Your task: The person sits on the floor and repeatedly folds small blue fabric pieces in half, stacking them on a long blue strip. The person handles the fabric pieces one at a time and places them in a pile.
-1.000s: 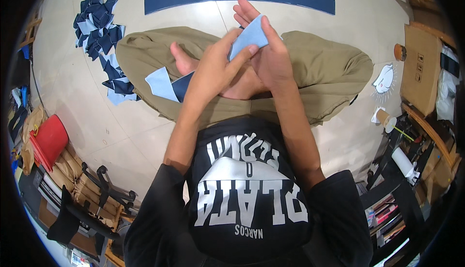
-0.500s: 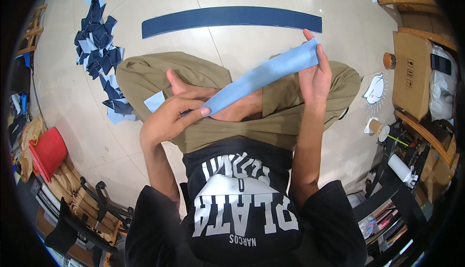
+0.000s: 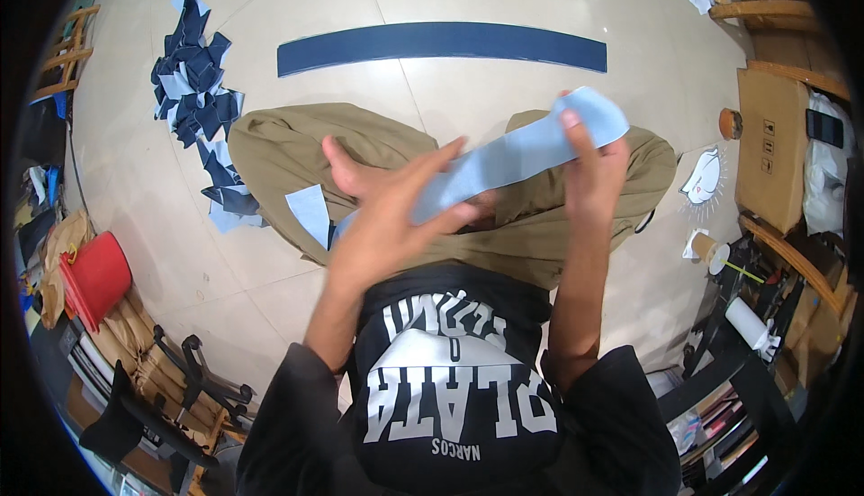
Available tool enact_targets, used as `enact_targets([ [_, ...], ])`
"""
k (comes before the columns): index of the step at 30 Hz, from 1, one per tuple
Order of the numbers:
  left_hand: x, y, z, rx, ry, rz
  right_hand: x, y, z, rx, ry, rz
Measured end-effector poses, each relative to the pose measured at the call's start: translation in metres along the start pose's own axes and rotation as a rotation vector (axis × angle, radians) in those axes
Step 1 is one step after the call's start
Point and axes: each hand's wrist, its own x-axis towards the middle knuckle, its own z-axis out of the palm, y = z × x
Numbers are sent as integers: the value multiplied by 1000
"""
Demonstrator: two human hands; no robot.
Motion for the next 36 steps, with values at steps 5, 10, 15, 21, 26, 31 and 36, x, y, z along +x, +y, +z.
enact_targets([
  [5, 20, -16, 49, -588, 188, -47, -35, -20, 39, -307, -705, -217],
  [10, 16, -3, -2, -1161, 99, -213, -5, 11, 34, -177, -335, -316],
  [15, 5, 10, -38, -1019, 204, -163, -16, 67, 38, 251, -951, 340],
  [21, 9, -2, -147, -857, 568, 137, -14, 28, 46, 44, -956, 568],
  [26, 34, -74, -196, -690, 803, 41, 35, 3, -20, -343, -806, 489],
  [31, 83, -163, -198, -557, 712, -134, 110, -11, -72, -588, -587, 311],
  [36, 112, -220, -182, -379, 667, -300, 182, 20, -99, -674, -392, 184],
])
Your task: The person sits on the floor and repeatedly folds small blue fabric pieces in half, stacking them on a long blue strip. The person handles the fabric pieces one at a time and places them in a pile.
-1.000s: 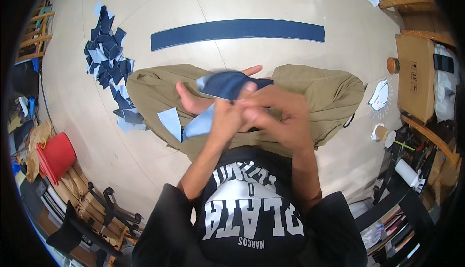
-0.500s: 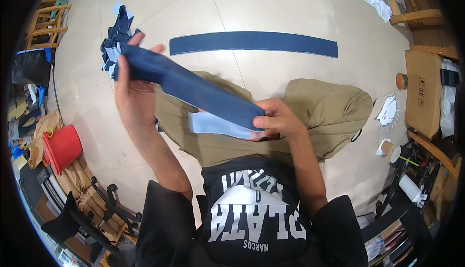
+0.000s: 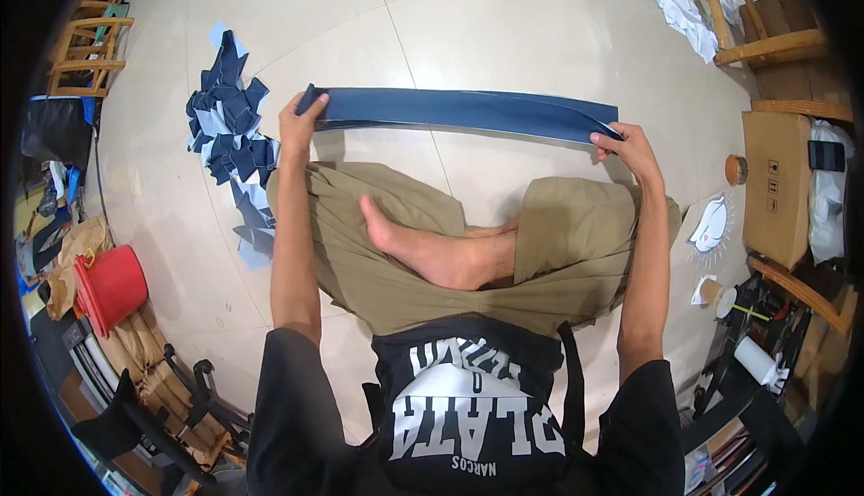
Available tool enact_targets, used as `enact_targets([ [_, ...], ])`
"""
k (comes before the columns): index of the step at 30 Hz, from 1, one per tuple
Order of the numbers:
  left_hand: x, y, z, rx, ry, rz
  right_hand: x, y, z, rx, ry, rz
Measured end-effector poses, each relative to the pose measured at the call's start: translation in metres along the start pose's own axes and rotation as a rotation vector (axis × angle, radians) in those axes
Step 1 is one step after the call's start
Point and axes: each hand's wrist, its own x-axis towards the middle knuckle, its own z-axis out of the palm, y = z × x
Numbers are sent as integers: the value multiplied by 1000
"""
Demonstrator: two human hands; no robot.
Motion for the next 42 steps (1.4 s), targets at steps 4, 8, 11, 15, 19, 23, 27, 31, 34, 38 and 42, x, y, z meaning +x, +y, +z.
enact_targets([
  [4, 14, -30, 2, 165, 72, 114, 25, 19, 1, 24, 169, 16],
  [8, 21, -55, -11, 341, 143, 186, 29, 24, 8, 37, 312, -34],
  [11, 16, -49, -9, 373, 172, 142, 28, 31, 6, 11, 388, -67],
  [15, 11, -48, -9, 378, 208, 118, 30, 40, 0, 45, 467, -96],
  [19, 12, -45, -7, 439, 282, 138, 35, 50, -6, 79, 480, -152],
  [23, 13, -49, -15, 515, 270, 189, 42, 67, -5, -70, 609, -159],
  [27, 19, -67, -22, 455, 313, 203, 48, 76, -10, -279, 730, -107],
  [31, 12, -50, -17, 520, 367, 122, 42, 57, -4, -296, 744, -9],
  [34, 13, -47, -15, 547, 371, 84, 40, 53, -4, -351, 756, 1],
  [38, 16, -51, -18, 532, 354, 89, 35, 44, -2, -407, 783, 18],
  [42, 17, -54, -17, 562, 345, 87, 34, 44, -1, -390, 804, 19],
])
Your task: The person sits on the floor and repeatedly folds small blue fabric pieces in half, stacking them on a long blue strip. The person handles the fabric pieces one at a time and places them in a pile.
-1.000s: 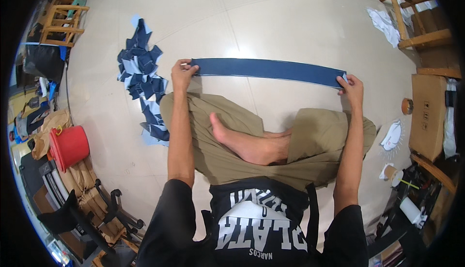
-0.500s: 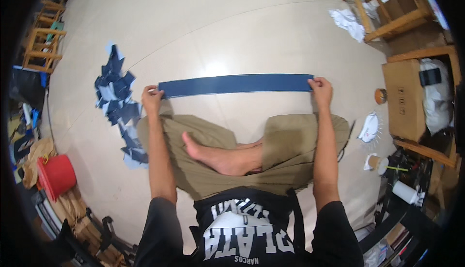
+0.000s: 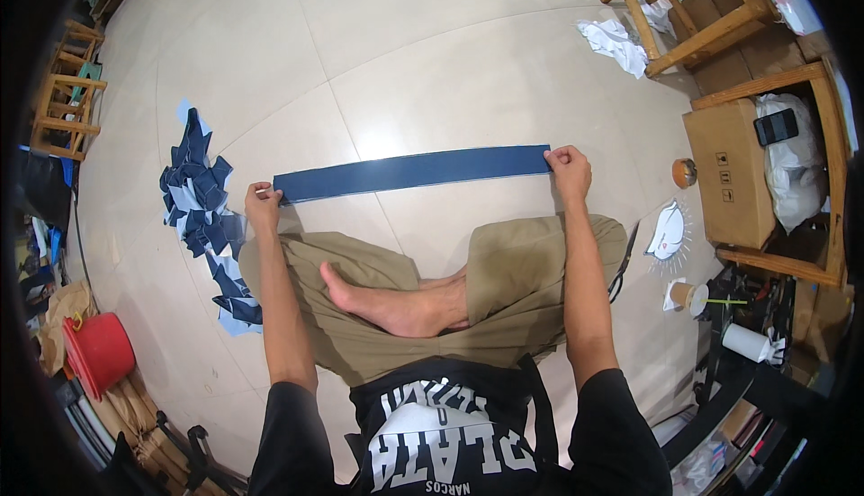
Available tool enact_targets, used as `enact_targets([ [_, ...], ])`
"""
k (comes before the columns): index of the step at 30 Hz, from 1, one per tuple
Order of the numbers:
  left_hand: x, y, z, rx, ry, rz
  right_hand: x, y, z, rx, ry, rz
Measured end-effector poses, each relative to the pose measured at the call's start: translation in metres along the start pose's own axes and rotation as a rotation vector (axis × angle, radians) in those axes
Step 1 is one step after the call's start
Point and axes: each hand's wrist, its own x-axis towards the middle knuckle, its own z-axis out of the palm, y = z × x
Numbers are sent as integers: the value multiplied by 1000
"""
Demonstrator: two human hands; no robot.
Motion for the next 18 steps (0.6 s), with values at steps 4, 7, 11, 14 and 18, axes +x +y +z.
enact_targets([
  [4, 5, -10, -1, 156, 106, 96, 2, 0, -1, 77, 117, 24],
  [7, 14, -16, -16, -54, 90, 104, 7, 15, 4, 185, 223, -3],
  [11, 35, -61, -76, -236, 106, 94, 24, 53, 21, 296, 218, -112],
  [14, 19, -117, -134, -168, 186, 154, 14, 39, 32, 533, 30, -42],
  [18, -63, -147, -124, 302, 135, -79, 8, 30, 23, 517, -66, -125],
])
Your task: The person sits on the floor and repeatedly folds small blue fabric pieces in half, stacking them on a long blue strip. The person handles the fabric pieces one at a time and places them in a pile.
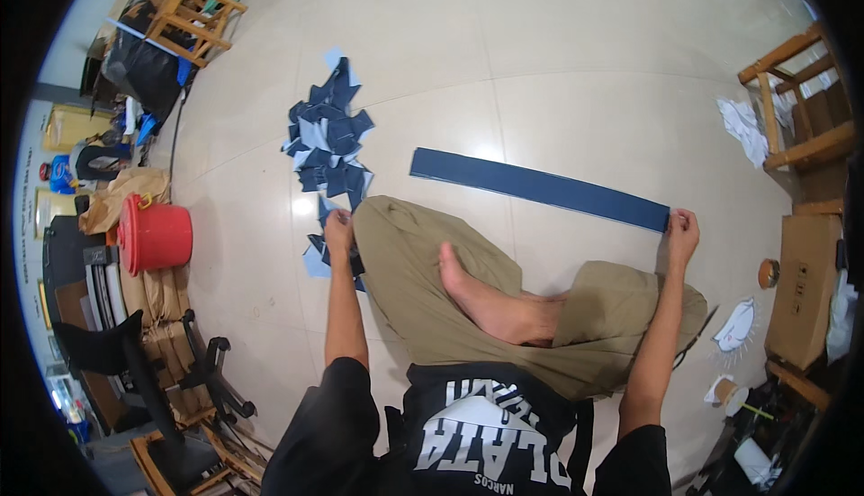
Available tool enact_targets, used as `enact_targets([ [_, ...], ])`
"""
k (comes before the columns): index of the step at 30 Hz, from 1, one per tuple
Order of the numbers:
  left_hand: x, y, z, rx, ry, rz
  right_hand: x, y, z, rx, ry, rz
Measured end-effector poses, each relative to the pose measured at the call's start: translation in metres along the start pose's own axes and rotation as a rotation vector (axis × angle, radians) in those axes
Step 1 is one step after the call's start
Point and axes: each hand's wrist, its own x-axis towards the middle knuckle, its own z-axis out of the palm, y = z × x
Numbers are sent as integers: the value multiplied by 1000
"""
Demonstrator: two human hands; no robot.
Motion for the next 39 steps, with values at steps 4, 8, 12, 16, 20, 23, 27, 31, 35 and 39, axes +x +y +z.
enact_targets([
  [4, -49, 27, -34, -305, 99, -89, -3, -10, -2, -64, -11, 23],
  [8, -55, 68, -86, -690, 316, -10, -5, -15, 0, -257, -10, -105],
  [12, -71, 129, -159, -559, 312, 194, -40, -79, 18, -320, -113, -136],
  [16, -94, 184, -200, -933, 45, 41, -96, -126, 57, -21, -345, -146],
  [20, -138, 223, -222, -1000, -215, 128, -203, -208, 110, 459, -1199, 17],
  [23, -170, 238, -236, -793, -655, 284, -276, -224, 154, 706, -1392, 412],
  [27, -184, 249, -250, -511, -1322, 747, -273, -281, 165, 1254, -1484, 746],
  [31, -179, 235, -231, -381, -1114, 501, -254, -284, 142, 1274, -1360, 642],
  [35, -185, 258, -184, -547, -577, 455, -256, -286, 128, 1275, -1322, 677],
  [39, -177, 254, -162, -550, -1221, 282, -253, -293, 113, 1345, -1135, 615],
])
